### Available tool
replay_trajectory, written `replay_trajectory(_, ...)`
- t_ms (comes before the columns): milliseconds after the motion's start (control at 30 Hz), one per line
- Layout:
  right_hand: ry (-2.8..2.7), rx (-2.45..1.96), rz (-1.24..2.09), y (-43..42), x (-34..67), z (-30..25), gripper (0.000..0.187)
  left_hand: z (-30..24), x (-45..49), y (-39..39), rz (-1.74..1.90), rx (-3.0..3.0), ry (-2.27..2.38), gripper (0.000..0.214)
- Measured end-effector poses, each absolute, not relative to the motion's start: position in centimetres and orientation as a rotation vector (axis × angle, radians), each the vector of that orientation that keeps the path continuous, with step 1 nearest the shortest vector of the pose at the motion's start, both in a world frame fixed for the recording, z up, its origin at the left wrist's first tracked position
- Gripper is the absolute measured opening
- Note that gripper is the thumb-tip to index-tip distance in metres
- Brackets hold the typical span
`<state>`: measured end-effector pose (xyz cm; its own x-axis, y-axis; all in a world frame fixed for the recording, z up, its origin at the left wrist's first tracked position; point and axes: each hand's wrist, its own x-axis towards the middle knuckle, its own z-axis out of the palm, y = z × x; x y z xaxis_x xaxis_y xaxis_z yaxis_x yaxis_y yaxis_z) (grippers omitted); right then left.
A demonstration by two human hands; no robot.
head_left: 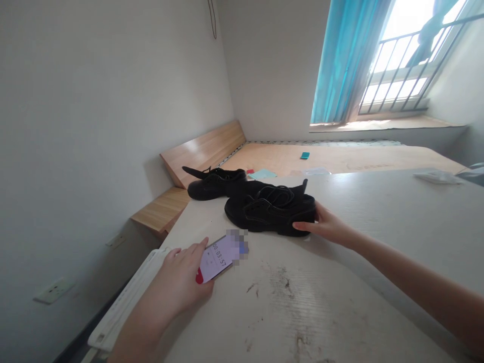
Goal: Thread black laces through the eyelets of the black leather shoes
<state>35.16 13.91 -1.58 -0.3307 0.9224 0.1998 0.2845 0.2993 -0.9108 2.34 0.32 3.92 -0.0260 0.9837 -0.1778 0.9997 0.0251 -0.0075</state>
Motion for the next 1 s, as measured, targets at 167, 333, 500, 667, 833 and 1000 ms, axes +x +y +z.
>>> replay_trajectory(167,-1.886,-0.947,1.171,15.7,31.0,-0.3,0.06,3.7,2.1,-0.5,-0.152,2.098,2.06,0.082)
replay_trajectory(333,-1.971,-0.803,1.268,17.9,24.8,-0.4,0.062,2.9,1.7,-0.7,-0.065,2.138,2.035,0.08)
replay_trajectory(500,-2.042,-0.815,1.241,19.8,19.6,-0.5,0.073,3.1,2.3,-0.6,-0.08,2.114,2.096,0.079)
replay_trajectory(667,-2.107,-0.93,1.098,20.6,17.1,-0.3,0.077,3.1,2.7,-0.4,-0.041,2.092,2.155,0.079)
replay_trajectory(833,-2.148,-1.01,0.974,20.2,17.1,-0.5,0.072,2.8,3.1,0.3,0.037,2.085,2.277,0.072)
replay_trajectory(1000,-2.185,-1.039,0.894,20.2,17.7,-0.5,0.05,2.3,3.2,1.0,0.025,2.114,2.395,0.069)
